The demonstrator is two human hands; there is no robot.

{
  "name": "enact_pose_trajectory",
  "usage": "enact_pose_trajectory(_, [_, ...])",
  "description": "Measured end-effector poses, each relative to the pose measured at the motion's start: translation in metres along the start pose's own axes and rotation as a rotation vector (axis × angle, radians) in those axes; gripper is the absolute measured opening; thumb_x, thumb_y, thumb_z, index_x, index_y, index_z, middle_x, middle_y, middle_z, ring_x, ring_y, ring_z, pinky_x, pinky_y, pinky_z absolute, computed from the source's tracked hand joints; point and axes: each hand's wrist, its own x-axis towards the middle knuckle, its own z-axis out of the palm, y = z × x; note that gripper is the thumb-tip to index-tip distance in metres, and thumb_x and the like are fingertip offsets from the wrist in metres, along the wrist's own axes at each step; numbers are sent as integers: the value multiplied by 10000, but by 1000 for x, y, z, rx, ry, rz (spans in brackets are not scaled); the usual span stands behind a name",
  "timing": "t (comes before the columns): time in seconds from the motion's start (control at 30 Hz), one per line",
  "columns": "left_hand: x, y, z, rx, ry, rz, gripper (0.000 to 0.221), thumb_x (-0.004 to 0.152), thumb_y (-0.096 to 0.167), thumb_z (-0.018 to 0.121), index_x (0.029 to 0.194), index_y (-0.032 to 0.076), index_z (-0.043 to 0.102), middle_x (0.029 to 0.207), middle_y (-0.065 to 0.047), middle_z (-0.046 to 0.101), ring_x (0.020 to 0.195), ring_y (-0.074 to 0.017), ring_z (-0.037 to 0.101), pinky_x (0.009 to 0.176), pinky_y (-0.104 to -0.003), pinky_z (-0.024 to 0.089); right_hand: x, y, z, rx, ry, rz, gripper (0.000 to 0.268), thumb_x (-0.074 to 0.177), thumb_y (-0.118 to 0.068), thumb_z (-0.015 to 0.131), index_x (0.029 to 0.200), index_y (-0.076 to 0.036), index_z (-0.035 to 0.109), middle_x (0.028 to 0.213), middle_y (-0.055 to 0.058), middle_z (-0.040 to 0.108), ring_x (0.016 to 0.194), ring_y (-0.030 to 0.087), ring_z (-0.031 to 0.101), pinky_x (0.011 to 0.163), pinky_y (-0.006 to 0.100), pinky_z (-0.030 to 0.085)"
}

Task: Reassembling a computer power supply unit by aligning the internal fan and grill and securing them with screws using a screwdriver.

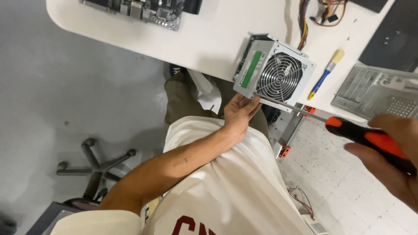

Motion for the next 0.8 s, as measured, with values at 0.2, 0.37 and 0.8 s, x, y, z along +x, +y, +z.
enact_pose_trajectory(0.2, [2, -2, -1, 31, -54, 57, 180, 780, -50, 660, 912, 37, 573, 811, -72, 645, 862, -185, 640, 917, -377, 540, -5, -14, -23, 140, 303, -449, 266, 803, -39, 666, 1055, -64, 585, 979, 141, 560, 639, 284, 524, 650, 359, 436])
enact_pose_trajectory(0.37, [5, -3, -3, -40, -71, 38, 197, 767, -68, 662, 896, 37, 557, 759, -53, 634, 827, -169, 643, 926, -377, 531, -2, -13, -33, -226, 479, -850, 281, 877, -12, 576, 1104, 146, 628, 1003, 307, 612, 705, 403, 634, 618, 450, 517])
enact_pose_trajectory(0.8, [5, -3, -1, -73, -50, 34, 216, 774, -105, 630, 733, 50, 485, 699, -82, 603, 839, -218, 641, 938, -419, 524, 20, 53, 55, 38, 385, -307, 535, 838, -428, 680, 1114, 26, 616, 817, 132, 574, 713, 269, 555, 754, 368, 487])
